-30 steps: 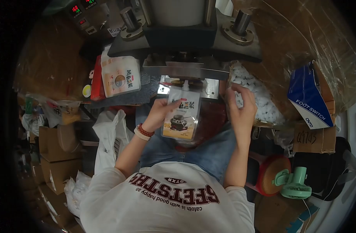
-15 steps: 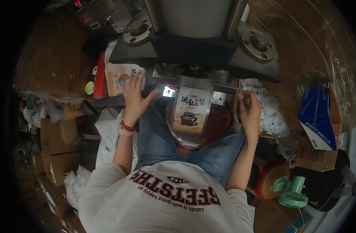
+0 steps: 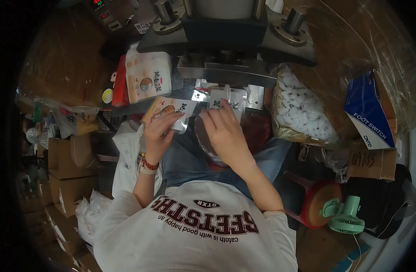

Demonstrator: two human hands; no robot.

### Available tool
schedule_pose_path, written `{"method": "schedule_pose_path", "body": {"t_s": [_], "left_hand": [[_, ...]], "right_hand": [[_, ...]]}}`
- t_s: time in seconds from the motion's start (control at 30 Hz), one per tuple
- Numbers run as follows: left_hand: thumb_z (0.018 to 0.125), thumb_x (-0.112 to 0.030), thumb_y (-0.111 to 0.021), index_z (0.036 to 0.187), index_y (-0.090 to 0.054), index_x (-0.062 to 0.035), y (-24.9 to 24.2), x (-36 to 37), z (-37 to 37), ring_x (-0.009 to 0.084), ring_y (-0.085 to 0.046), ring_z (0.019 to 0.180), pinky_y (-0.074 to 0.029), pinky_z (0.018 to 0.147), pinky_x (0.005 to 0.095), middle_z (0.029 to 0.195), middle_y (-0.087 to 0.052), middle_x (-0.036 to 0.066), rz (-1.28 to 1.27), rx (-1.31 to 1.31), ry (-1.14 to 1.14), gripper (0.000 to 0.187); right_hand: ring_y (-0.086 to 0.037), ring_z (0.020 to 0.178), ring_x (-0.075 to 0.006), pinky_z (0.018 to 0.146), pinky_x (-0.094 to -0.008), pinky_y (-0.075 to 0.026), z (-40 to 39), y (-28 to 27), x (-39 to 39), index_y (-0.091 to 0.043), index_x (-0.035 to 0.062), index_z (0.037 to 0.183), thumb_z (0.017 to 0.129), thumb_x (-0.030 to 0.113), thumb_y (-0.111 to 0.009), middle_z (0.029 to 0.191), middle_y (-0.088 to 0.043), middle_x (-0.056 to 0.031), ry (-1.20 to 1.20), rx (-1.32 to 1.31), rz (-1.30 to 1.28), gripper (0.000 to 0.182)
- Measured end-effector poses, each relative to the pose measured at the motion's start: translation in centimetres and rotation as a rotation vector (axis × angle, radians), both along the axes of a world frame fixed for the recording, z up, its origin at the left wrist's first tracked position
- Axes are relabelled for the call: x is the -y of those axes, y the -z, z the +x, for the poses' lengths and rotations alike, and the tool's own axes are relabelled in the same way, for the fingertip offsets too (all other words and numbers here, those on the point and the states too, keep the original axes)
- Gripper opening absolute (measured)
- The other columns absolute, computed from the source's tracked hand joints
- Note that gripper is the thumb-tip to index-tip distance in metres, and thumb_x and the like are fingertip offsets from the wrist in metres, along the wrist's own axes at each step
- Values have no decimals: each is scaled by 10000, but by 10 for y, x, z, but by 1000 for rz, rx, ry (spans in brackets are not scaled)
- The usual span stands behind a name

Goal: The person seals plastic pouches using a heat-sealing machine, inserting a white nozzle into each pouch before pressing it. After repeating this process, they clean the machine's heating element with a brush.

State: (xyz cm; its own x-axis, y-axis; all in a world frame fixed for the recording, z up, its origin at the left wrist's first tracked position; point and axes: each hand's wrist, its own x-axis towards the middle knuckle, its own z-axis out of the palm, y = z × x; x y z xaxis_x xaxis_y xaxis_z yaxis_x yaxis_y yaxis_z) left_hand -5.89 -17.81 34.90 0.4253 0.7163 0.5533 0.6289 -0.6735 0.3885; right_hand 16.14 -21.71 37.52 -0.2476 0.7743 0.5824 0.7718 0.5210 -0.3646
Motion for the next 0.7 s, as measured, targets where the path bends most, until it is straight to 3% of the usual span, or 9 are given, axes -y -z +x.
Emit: {"method": "schedule_pose_path", "body": {"t_s": [0.1, 0.17, 0.27, 0.33, 0.47, 0.6, 0.7], "left_hand": [[692, 52, -628, 1062, -661, -94, -14, 11, 7, 201, -629, 1035, -406, 965, 408, 1053, -686, 25, 59, -25, 70, 399], [685, 58, -625, 1068, -661, -89, -27, 14, 9, 206, -632, 1027, -434, 944, 405, 1053, -686, 25, 93, -35, 120, 412], [667, 71, -612, 1052, -669, -80, -33, 14, 13, 220, -655, 959, -504, 850, 365, 1051, -686, 36, 170, -14, 172, 418], [652, 79, -606, 1037, -679, -82, -25, 14, 16, 232, -672, 906, -533, 787, 331, 1043, -689, 53, 25, 53, 212, 423], [645, 82, -599, 1050, -675, -58, -20, 5, 8, 252, -675, 925, -537, 784, 324, 1040, -688, 89, 22, 71, 191, 435], [732, 75, -567, 1040, -670, -6, -34, -14, -32, 329, -641, 1027, -519, 860, 383, 1062, -672, 155, 546, 64, -279, 335], [784, 45, -559, 1029, -681, -24, -26, -19, -45, 349, -612, 1077, -497, 905, 417, 1084, -667, 151, 626, -122, -284, 282]], "right_hand": [[-559, 979, -311, 1046, -461, -393, -3, -15, 4, -578, -14, 1108, 693, -4, -620, 980, -553, -139, -99, 109, 12, 417], [-576, 924, -293, 1038, -510, -390, 4, -32, 13, -602, -2, 1097, 761, -42, -638, 940, -567, -112, -204, -3, -29, 340], [-589, 885, -275, 1035, -508, -390, 13, -33, 17, -628, 1, 1076, 763, -33, -652, 906, -572, -104, -240, -168, -56, 315], [-596, 867, -270, 1028, -502, -395, 15, -25, 15, -641, 2, 1057, 763, -24, -663, 900, -583, -104, -205, -188, -46, 295], [-614, 847, -254, 1006, -475, -409, 22, -22, 23, -663, -4, 1019, 771, -2, -689, 925, -620, -113, -71, -242, 82, 250], [-610, 811, -252, 941, -456, -446, 43, -21, 38, -676, -27, 994, 760, -6, -709, 896, -625, -137, 186, -403, 124, 237], [-608, 902, -263, 935, -402, -445, 45, -12, 46, -669, -18, 1006, 785, -1, -694, 950, -636, -134, 240, -452, 33, 223]]}}
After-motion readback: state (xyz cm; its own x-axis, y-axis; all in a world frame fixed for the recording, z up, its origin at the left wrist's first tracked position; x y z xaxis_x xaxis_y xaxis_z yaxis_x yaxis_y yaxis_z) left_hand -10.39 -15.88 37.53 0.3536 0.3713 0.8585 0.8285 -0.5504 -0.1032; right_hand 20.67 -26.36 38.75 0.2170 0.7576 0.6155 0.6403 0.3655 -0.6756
